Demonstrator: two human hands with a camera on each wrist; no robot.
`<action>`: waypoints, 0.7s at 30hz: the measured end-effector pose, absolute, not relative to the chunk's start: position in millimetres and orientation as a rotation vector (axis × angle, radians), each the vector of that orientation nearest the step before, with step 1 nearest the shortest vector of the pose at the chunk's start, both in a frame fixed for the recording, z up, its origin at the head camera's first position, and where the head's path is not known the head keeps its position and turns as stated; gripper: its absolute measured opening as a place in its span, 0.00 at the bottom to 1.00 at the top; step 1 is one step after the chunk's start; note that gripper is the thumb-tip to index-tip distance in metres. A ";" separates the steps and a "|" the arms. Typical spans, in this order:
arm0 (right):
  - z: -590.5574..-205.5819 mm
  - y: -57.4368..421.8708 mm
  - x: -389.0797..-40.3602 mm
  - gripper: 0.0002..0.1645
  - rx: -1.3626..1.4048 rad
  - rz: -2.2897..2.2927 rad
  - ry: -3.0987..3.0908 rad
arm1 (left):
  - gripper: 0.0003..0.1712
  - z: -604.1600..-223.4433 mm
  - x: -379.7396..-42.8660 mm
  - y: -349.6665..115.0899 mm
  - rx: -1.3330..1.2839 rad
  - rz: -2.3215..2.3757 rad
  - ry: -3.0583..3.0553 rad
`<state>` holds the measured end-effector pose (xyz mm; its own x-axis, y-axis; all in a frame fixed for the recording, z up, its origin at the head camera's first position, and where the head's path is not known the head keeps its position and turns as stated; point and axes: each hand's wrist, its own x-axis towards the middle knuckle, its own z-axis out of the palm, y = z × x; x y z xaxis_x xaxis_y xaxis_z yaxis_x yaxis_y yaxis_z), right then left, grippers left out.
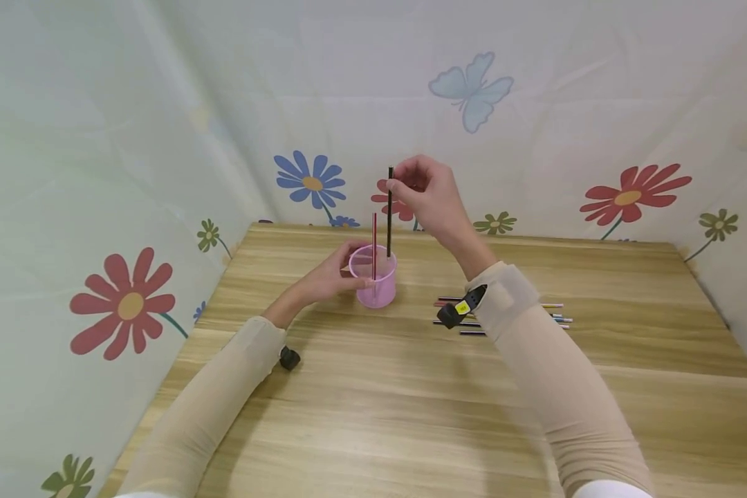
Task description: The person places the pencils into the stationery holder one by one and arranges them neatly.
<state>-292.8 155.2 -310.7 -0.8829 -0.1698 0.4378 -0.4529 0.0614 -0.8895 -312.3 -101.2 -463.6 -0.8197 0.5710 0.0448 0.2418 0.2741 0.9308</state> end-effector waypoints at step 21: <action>-369.9 142.4 -308.8 0.08 0.380 1.979 -2.288 | 0.49 -463.5 -314.8 -101.8 0.754 1.555 2.253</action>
